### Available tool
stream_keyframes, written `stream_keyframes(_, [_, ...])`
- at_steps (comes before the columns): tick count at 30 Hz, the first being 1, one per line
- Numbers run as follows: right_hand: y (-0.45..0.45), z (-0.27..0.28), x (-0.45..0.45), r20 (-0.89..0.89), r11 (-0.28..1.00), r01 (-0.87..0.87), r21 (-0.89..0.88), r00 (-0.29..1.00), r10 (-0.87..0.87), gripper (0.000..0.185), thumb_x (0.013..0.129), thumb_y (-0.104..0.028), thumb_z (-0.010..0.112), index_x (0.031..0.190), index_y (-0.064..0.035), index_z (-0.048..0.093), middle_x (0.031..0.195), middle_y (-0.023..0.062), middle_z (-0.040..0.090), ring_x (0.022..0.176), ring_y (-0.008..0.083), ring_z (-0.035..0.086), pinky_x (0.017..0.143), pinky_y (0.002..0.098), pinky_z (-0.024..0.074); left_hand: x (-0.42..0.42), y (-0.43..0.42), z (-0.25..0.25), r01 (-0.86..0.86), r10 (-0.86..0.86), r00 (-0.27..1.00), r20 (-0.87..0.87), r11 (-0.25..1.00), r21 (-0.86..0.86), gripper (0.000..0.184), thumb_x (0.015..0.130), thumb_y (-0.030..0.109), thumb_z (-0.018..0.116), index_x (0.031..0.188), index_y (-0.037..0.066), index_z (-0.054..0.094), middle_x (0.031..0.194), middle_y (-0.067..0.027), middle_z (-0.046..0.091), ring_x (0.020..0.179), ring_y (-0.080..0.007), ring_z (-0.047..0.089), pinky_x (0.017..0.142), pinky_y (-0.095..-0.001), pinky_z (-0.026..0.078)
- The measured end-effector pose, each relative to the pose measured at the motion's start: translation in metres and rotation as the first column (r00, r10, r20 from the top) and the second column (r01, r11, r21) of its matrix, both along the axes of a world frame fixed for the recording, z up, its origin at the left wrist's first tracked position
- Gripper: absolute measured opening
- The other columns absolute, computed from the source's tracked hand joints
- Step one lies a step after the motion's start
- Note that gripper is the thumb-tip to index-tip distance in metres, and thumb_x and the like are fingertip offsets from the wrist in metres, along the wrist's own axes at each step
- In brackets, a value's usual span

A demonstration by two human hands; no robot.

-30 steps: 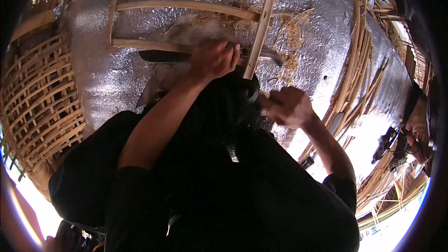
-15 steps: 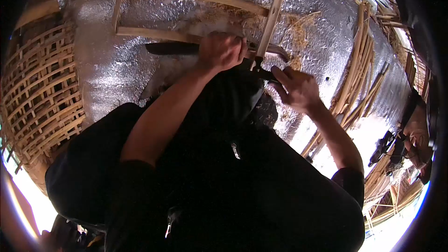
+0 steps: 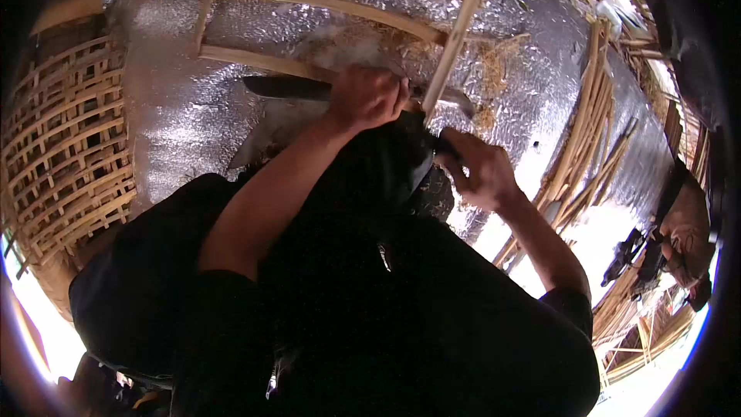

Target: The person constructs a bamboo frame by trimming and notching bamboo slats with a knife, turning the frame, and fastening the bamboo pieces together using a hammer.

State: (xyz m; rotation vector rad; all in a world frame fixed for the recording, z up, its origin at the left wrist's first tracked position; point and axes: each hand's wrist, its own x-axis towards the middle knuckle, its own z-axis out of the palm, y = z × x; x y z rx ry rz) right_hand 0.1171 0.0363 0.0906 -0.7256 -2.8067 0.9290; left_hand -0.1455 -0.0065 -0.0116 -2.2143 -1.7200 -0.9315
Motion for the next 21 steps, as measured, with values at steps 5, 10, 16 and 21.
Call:
stream_keyframes(5, [-0.006,-0.007,0.003,0.173,0.980,0.154,-0.124,0.976,-0.132,0.037,0.097,-0.024,0.070,0.126,-0.0038,0.058,0.092,0.0178,0.072,0.071,0.0340,0.072,0.060,0.0428,0.0598,0.005,-0.012,0.006,-0.004,0.010,1.000,0.017,0.951,-0.309,0.033,0.094,0.025,0.063,0.064,0.012,0.061,0.058,-0.0075,0.058,0.049,-0.0267,0.060,0.049,-0.0441,0.051])
stream_keyframes(10, [-0.010,0.014,0.008,-0.028,0.959,0.140,-0.245,0.988,-0.152,0.039,0.095,-0.006,0.070,0.131,-0.0040,0.055,0.100,0.0188,0.074,0.078,0.0322,0.075,0.069,0.0432,0.0595,0.006,-0.005,0.015,-0.046,0.057,0.998,0.033,0.960,-0.275,0.033,0.090,0.022,0.065,0.059,0.011,0.060,0.055,-0.0067,0.057,0.045,-0.0265,0.059,0.046,-0.0420,0.050])
stream_keyframes(16, [-0.022,0.001,0.022,0.078,0.873,0.310,-0.377,0.950,-0.304,0.039,0.095,-0.011,0.070,0.130,-0.0032,0.055,0.101,0.0216,0.073,0.079,0.0362,0.075,0.066,0.0451,0.0590,0.017,0.011,0.006,-0.136,0.150,0.987,0.061,0.971,-0.199,0.031,0.093,0.025,0.063,0.064,0.013,0.061,0.057,-0.0063,0.059,0.045,-0.0275,0.059,0.046,-0.0429,0.051])
stream_keyframes(21, [-0.019,0.015,0.017,-0.079,0.905,0.324,-0.276,0.931,-0.357,0.041,0.096,-0.014,0.069,0.132,-0.0025,0.053,0.100,0.0244,0.072,0.079,0.0399,0.075,0.064,0.0457,0.0593,0.016,0.009,0.005,-0.164,0.174,0.984,0.039,0.968,-0.187,0.030,0.093,0.026,0.064,0.065,0.014,0.061,0.058,-0.0051,0.060,0.046,-0.0268,0.060,0.045,-0.0421,0.051])
